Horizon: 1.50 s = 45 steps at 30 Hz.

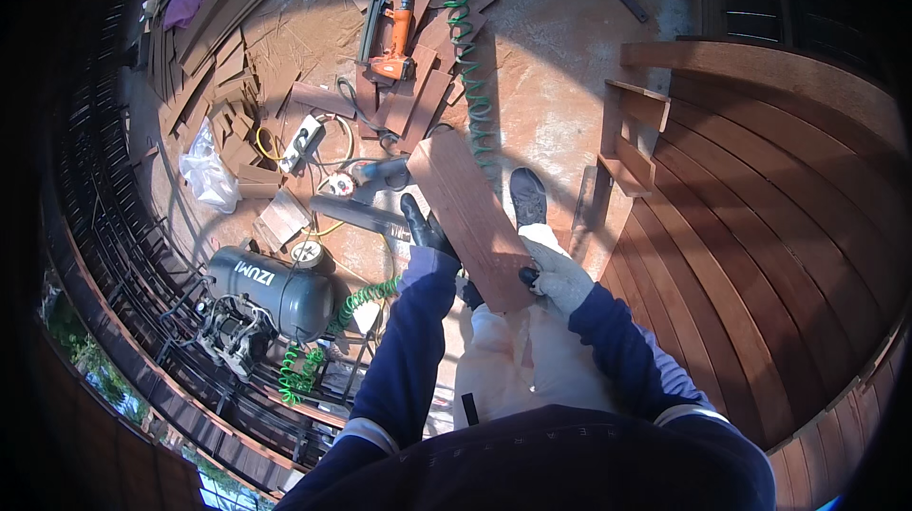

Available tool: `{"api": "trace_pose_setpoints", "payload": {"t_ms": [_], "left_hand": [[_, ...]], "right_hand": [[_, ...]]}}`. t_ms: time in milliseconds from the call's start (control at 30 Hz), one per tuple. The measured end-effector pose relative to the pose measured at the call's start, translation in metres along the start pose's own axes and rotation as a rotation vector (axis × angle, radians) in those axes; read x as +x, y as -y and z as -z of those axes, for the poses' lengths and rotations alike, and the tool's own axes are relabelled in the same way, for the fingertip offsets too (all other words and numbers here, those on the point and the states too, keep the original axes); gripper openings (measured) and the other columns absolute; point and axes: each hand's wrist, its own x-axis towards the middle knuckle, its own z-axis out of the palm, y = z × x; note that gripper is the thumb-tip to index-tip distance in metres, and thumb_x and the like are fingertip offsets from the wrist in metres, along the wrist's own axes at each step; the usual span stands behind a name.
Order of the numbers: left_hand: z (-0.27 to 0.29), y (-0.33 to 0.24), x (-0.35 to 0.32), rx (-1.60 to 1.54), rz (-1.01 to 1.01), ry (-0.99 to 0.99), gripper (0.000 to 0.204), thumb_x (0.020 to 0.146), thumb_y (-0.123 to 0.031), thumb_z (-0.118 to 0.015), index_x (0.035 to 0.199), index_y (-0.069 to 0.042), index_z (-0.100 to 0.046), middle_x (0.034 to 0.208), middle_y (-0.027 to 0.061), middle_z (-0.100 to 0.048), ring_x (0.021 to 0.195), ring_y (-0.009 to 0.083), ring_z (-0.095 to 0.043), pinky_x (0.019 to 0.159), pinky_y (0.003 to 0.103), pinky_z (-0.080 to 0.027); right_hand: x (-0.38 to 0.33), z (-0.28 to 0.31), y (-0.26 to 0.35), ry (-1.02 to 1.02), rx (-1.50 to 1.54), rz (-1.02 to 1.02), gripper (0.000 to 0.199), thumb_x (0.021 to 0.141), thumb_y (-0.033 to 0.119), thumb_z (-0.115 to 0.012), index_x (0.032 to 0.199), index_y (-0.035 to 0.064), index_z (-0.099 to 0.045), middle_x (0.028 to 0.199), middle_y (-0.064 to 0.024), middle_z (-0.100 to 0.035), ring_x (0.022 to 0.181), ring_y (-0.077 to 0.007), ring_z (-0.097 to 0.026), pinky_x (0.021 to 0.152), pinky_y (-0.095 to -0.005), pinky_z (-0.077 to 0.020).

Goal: The person aligns wooden slats to form a joint, checks the alignment with a square tool, and fastens the pieces using a pneumatic nail gun.

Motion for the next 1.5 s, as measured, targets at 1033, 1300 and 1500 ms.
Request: {"api": "trace_pose_setpoints", "payload": {"t_ms": [1033,1300,1500], "left_hand": [[0.063,0.038,0.044,1.019,-0.058,-0.293,0.081,0.084,-0.067,-0.058,0.130,0.000,-0.054,0.112,0.0133,-0.066,0.096,0.0267,-0.063,0.087,0.039,-0.050],[0.025,0.033,0.033,0.576,-0.028,-0.207,0.076,0.082,-0.062,-0.066,0.127,-0.002,-0.055,0.107,0.0102,-0.065,0.091,0.0231,-0.064,0.082,0.035,-0.053],[0.004,0.028,-0.001,0.546,-0.095,-0.068,0.065,0.076,-0.028,-0.083,0.125,0.002,-0.052,0.103,0.0122,-0.066,0.084,0.0206,-0.066,0.073,0.032,-0.056]], "right_hand": [[0.014,0.075,0.022,-0.507,-1.246,0.699,0.057,0.074,0.005,-0.067,0.131,0.0070,-0.056,0.127,-0.0265,-0.055,0.119,-0.0378,-0.055,0.102,-0.0391,-0.0442],[-0.022,-0.018,0.026,0.006,-1.728,0.672,0.044,0.080,0.007,-0.056,0.124,0.0097,-0.058,0.132,-0.0211,-0.050,0.124,-0.0411,-0.046,0.101,-0.0446,-0.0437],[-0.017,-0.004,0.039,0.489,-1.719,0.665,0.057,0.077,0.022,-0.068,0.132,0.0134,-0.055,0.136,-0.0219,-0.048,0.123,-0.0421,-0.048,0.103,-0.0457,-0.0420]]}}
